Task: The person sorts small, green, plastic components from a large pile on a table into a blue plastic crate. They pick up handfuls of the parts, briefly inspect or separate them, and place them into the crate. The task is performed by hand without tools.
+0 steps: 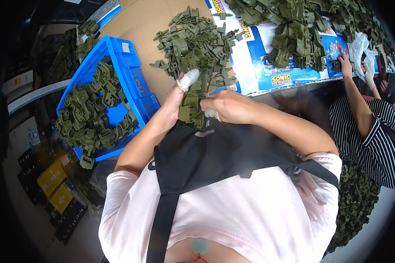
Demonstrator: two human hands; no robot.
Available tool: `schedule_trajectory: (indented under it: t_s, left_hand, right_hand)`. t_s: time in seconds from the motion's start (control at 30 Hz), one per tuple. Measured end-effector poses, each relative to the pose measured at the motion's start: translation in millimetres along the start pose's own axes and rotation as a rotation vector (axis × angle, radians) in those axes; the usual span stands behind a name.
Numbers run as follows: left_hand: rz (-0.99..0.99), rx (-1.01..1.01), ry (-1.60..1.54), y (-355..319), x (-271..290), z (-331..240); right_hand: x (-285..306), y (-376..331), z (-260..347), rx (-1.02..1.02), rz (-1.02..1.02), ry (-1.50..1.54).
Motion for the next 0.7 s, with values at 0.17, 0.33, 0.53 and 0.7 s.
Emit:
schedule_trajectory:
  t_s: [0.17, 0.33, 0.53, 0.7]
  left_hand:
    - [-0.029, -0.028, 0.095, -6.4, 11.7, 2.5]
    - [0.112, -0.053, -0.076, -10.7, 28.7, -7.7]
    - [-0.265, -0.513, -0.206, -18.7, 86.7, -66.0]
    - [-0.042, -0.432, -0.143, 30.1, 59.9, -41.3]
  right_hand:
    - [-20.6, 2.6, -0.1, 0.003, 0.053, 0.002]
    - [-4.9, 17.0, -14.0, -0.003, 0.067, 0.311]
    - [-76.7, 75.7, -115.3, -0.347, -0.405, -0.131]
    - [-74.1, 68.6, -116.0, -0.436, -0.532, 0.025]
Point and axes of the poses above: each hand's wrist, its own y-axis towards the middle knuckle, its own x-axis out of the back of the hand, z = x × y, the point moved 7 cm from there along y, towards the middle knuckle, and after that the axes turned 4 degrees about -y, right-handed, at the moved point
